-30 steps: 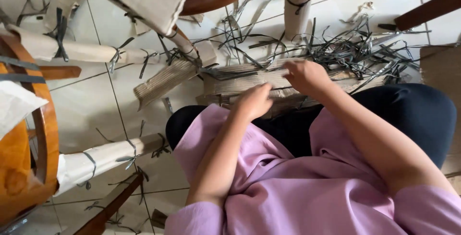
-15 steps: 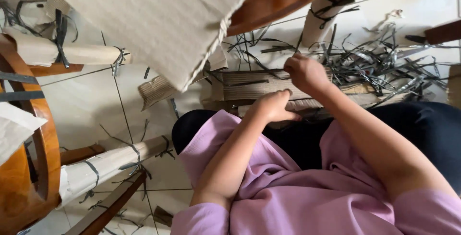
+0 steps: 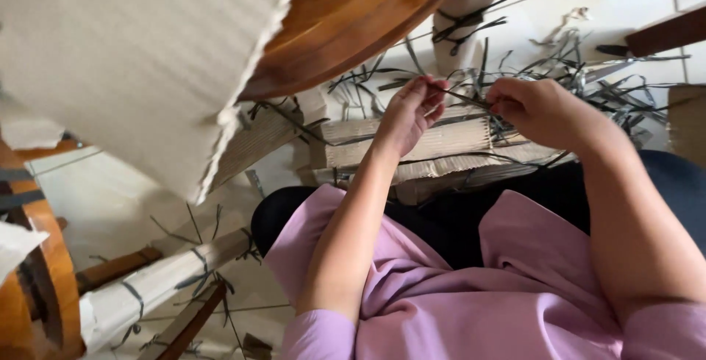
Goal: Wrapping chair components with protective cardboard and securing them with plastic ties.
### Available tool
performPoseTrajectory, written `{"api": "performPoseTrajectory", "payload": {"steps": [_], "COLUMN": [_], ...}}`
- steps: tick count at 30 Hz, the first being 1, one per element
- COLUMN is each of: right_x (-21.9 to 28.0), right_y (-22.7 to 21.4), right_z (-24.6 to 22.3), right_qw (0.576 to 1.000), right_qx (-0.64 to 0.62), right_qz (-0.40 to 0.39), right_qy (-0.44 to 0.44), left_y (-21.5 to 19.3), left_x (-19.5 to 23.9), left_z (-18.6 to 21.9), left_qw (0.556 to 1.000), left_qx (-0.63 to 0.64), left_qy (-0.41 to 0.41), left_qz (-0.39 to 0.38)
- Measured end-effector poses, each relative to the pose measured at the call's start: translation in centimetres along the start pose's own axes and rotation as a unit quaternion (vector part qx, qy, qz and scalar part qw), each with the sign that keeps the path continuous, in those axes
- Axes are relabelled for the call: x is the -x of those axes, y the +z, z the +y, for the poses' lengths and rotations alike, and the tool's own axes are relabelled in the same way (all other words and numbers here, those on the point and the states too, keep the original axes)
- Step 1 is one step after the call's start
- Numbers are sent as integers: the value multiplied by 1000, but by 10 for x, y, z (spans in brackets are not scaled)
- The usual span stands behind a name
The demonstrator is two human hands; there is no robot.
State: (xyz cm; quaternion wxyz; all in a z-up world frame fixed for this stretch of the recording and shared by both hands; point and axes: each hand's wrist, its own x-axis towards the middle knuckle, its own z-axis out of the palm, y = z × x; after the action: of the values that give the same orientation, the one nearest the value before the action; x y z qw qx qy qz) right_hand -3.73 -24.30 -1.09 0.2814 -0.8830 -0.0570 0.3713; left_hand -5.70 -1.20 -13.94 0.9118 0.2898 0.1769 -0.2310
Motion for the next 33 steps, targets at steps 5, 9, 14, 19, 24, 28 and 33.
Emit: {"api": "performPoseTrajectory", "payload": {"steps": [5, 9, 14, 19, 24, 28, 33], "right_x": [3, -20, -44, -56, -43, -44, -39], "right_y": [-41, -47, -39, -47, -64, -62, -67], "right_z": [1, 28, 13, 38, 65, 109, 144], "right_qw": [998, 999, 995, 998, 994, 981, 938], "right_qx": [2, 46, -11, -57, 18, 60, 200], "right_qz": [-17, -6, -85, 41, 103, 182, 275], "right_qy": [58, 27, 50, -1, 35, -9, 68], "left_y": [2, 8, 14, 16, 17, 28, 37], "left_x": [-24, -33, -42, -51, -59, -59, -57], "left_z": [-2, -3, -15, -23, -28, -25, -23], "left_qw": [997, 995, 992, 978, 972, 967, 949], "left_qx": [-8, -46, -95, -191, -220, -236, -291], "left_qy": [37, 58, 51, 59, 40, 52, 68], "left_qz": [61, 61, 68, 65, 78, 85, 99]}}
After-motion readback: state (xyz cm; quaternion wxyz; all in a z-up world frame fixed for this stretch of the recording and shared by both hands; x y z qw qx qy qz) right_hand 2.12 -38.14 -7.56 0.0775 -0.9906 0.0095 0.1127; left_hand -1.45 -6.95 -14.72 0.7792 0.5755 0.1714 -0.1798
